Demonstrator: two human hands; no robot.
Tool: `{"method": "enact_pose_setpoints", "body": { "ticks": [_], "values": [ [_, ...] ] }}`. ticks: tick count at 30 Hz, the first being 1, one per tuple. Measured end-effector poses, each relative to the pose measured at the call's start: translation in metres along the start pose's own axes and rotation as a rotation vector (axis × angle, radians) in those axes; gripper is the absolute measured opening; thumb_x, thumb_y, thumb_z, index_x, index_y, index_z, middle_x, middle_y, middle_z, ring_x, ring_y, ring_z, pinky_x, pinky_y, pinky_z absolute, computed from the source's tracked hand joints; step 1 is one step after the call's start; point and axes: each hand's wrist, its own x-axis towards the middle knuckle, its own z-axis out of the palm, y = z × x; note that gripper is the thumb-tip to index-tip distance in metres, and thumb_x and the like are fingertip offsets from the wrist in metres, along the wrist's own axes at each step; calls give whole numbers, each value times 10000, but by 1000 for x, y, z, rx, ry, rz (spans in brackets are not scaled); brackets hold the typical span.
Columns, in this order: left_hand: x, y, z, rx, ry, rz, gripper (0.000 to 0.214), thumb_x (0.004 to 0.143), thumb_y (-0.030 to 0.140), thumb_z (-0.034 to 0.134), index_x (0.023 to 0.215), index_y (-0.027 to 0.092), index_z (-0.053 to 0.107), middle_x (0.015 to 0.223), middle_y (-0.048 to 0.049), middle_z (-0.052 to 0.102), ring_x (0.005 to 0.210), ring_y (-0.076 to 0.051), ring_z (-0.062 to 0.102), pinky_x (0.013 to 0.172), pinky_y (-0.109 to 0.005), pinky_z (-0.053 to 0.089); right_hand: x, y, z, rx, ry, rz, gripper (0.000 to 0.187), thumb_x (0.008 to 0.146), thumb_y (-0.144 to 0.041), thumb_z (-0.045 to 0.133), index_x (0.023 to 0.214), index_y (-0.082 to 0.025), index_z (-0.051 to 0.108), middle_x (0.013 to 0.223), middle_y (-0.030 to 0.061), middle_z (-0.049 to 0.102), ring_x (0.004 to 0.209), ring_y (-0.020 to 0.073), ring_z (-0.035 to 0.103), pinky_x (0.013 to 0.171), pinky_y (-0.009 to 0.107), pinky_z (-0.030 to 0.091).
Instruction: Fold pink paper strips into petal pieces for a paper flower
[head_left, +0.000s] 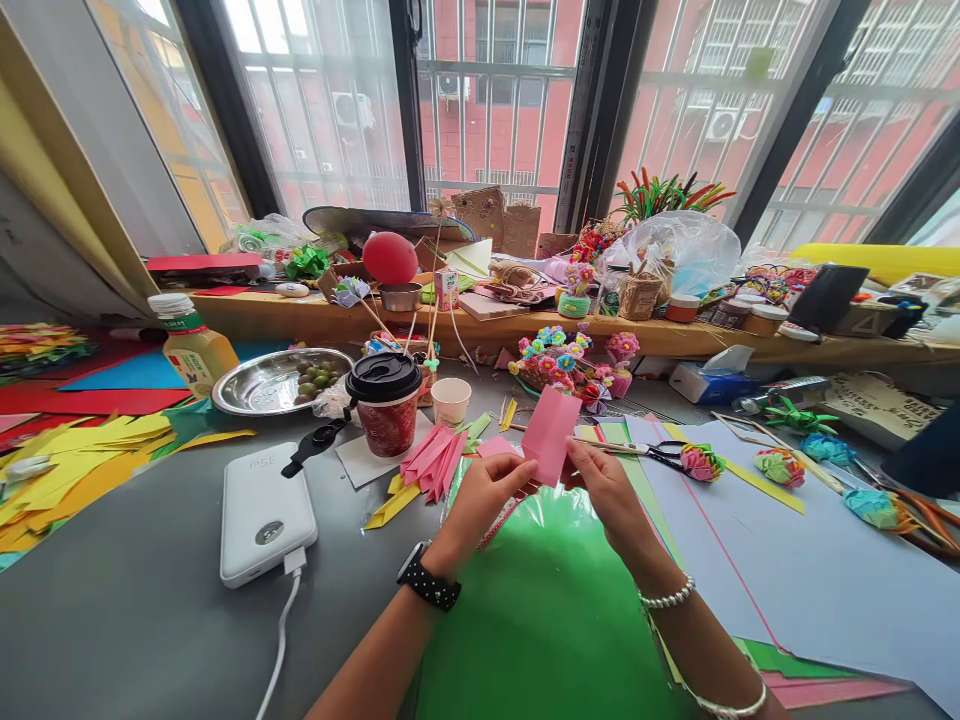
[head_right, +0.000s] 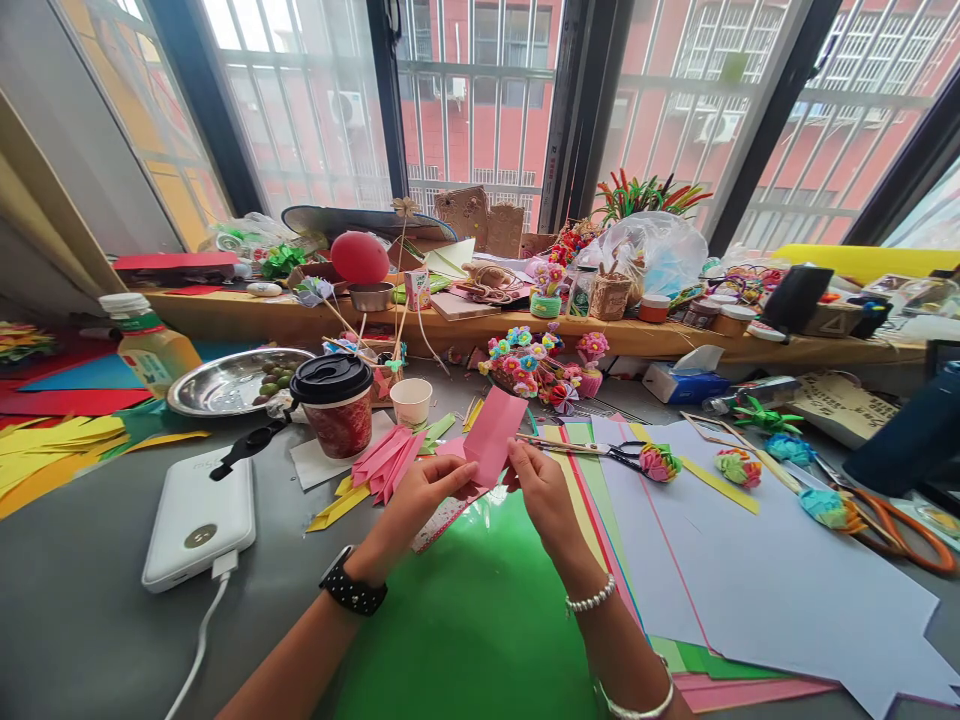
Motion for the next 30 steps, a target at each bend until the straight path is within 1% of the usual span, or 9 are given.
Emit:
{"method": "enact_pose_setpoints", "body": {
  "ticks": [3,5,10,13,17,21,24,27,30],
  "values": [
    [1,0,-4,-6,26,12,276,684,378,550,687,113,629,670,-51,626,643,-140,560,607,-231,432,1,-2,-5,-64,96,-152,213,763,-351,474,905,-194,483,768,31,563,655,140,526,569,258,436],
    [2,1,-6,-5,39,15,268,678,372,558,681,112,625,667,-51,624,644,-139,562,612,-231,431,0,-6,-7,-129,95,-274,217,748,-283,513,947,-224,450,851,32,557,726,143,535,620,268,449],
    [2,2,-8,-7,17,-2,255,659,368,578,658,115,612,632,-36,603,642,-142,563,610,-235,435,-3,-14,-9,-281,-160,-430,143,762,-238,503,888,-237,571,909,37,525,791,150,524,645,270,459],
    [2,0,-9,3,-15,-6,262,661,379,573,668,120,609,641,-32,599,657,-146,565,618,-238,437,-2,-14,-12,-330,-223,-465,143,755,-250,520,846,-240,630,817,32,524,762,152,511,636,267,444],
    [2,-2,-10,44,-48,7,284,678,388,554,667,110,610,645,-40,599,644,-140,555,603,-233,429,0,-13,-16,-347,-248,-448,158,734,-287,549,842,-255,658,707,16,501,660,143,498,586,263,420],
    [0,0,-8,77,-60,30,293,680,398,548,657,114,617,649,-43,611,640,-141,553,604,-235,428,1,-13,-16,-306,-219,-367,144,701,-327,578,766,-242,675,656,9,496,633,144,494,590,266,409],
    [-1,4,-4,73,-54,19,293,679,402,548,659,121,625,659,-48,622,659,-149,562,616,-236,437,0,-11,-11,-196,-163,-252,155,694,-344,577,689,-209,655,645,14,534,633,149,508,574,261,413],
    [-2,6,-1,56,-43,-6,287,666,397,563,689,121,637,687,-53,631,690,-160,569,633,-242,444,-1,-8,-4,-23,-125,-142,152,693,-336,577,694,-188,613,676,17,578,645,152,536,573,258,426],
    [-2,5,-1,67,-56,2,282,669,395,560,711,130,647,709,-50,636,696,-158,566,640,-243,441,-3,-7,-1,55,-104,-102,153,690,-332,582,708,-180,591,672,14,586,630,148,548,586,264,436]
  ]
}}
